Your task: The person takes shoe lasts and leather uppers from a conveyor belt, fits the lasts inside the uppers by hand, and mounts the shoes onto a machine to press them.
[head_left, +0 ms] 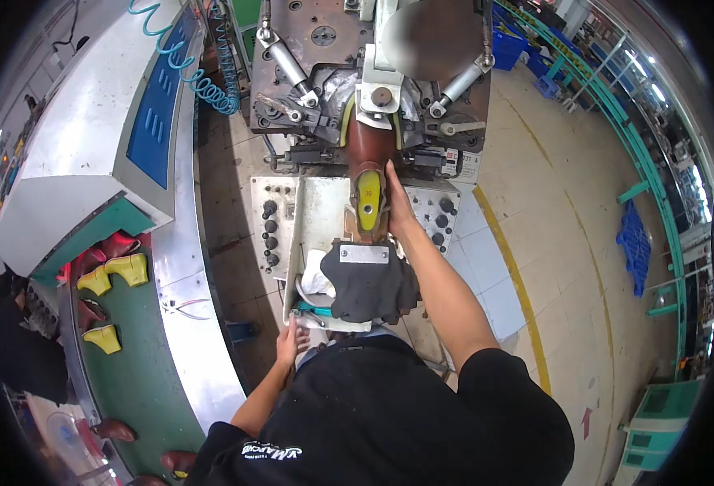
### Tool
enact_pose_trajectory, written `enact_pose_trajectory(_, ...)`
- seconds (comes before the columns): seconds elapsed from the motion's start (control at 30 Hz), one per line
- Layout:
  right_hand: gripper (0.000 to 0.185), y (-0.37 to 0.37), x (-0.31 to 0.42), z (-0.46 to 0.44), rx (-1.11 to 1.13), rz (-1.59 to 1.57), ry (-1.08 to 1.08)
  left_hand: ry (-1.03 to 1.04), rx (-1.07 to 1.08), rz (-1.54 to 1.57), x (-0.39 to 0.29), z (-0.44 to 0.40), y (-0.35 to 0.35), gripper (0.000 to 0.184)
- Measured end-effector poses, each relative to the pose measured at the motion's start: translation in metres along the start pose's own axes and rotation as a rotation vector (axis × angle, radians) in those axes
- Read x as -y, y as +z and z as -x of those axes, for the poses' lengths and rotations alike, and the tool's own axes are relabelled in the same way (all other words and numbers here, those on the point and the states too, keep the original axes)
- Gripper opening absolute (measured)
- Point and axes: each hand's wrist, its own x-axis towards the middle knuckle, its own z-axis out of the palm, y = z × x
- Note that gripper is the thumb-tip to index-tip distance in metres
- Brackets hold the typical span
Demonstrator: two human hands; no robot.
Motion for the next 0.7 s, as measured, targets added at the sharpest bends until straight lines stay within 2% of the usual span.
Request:
enact_pose_trajectory(0.13,0.090,-0.003,-0.003,-0.002,-0.016,-0.042,0.014,-0.093,-0.178,0.021,0.069,0.000,-0.044,0.068)
enact_pose_trajectory(0.23,0.076,0.011,0.006,0.010,0.015,-0.037,-0.069,-0.135,-0.329,0.002,0.082,0.004,-0.052,0.063)
enact_pose_trajectory(0.27,0.065,0.020,0.011,0.018,0.013,-0.085,-0.070,-0.130,-0.382,-0.026,0.084,0.004,-0.051,0.060)
enact_pose_trajectory(0.33,0.066,0.013,0.004,0.012,0.020,-0.112,-0.047,-0.100,-0.457,-0.062,0.083,0.007,-0.053,0.055)
enact_pose_trajectory(0.47,0.068,0.013,0.003,0.012,-0.015,-0.103,-0.051,0.093,-0.518,-0.206,0.074,0.004,-0.053,0.054)
enact_pose_trajectory(0.57,0.068,0.013,0.001,0.009,-0.031,-0.074,-0.115,0.203,-0.554,-0.312,0.084,-0.002,-0.061,0.058)
enact_pose_trajectory(0.7,0.068,0.008,0.001,0.006,0.000,-0.102,-0.086,0.143,-0.555,-0.348,0.115,-0.002,-0.076,0.059)
